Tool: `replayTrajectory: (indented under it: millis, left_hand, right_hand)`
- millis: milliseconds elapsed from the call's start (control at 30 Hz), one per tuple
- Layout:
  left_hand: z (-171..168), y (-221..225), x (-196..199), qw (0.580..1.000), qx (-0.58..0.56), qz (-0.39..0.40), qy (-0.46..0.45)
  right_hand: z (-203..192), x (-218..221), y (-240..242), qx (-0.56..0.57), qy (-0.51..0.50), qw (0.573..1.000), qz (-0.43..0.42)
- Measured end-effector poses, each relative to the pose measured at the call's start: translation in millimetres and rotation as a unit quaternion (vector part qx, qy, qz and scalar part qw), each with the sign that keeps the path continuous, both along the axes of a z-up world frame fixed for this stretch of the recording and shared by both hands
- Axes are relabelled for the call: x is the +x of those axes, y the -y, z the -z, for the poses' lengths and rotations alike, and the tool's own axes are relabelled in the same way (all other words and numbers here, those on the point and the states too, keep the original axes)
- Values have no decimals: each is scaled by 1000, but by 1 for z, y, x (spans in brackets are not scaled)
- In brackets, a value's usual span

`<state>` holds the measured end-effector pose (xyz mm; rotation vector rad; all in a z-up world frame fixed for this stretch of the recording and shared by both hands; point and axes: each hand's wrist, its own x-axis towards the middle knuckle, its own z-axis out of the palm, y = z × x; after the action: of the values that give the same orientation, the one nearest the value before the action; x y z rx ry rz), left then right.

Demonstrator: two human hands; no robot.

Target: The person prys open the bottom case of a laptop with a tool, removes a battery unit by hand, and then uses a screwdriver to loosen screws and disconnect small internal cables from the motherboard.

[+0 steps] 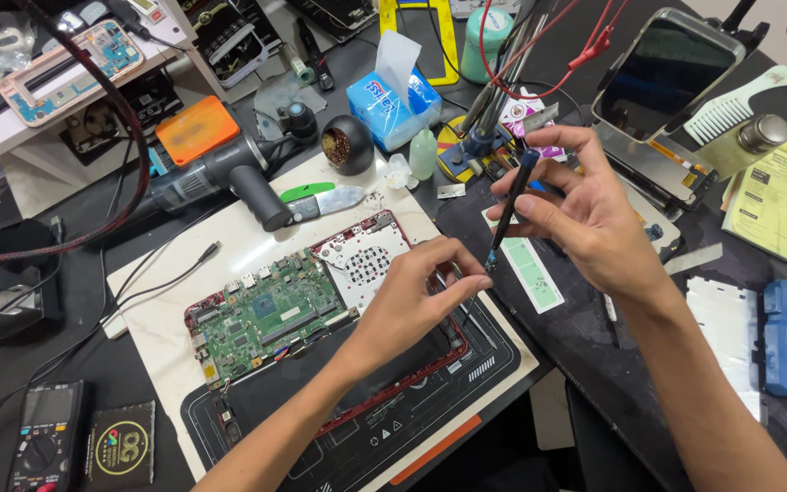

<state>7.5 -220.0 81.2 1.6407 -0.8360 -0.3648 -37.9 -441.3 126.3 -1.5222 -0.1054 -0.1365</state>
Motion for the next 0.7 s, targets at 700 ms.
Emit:
replayTrajectory:
  millis: [700]
  left_hand:
    - [24, -1, 12, 979, -74, 85, -170]
  right_hand:
    - [17, 1, -16, -40, 30, 998, 23]
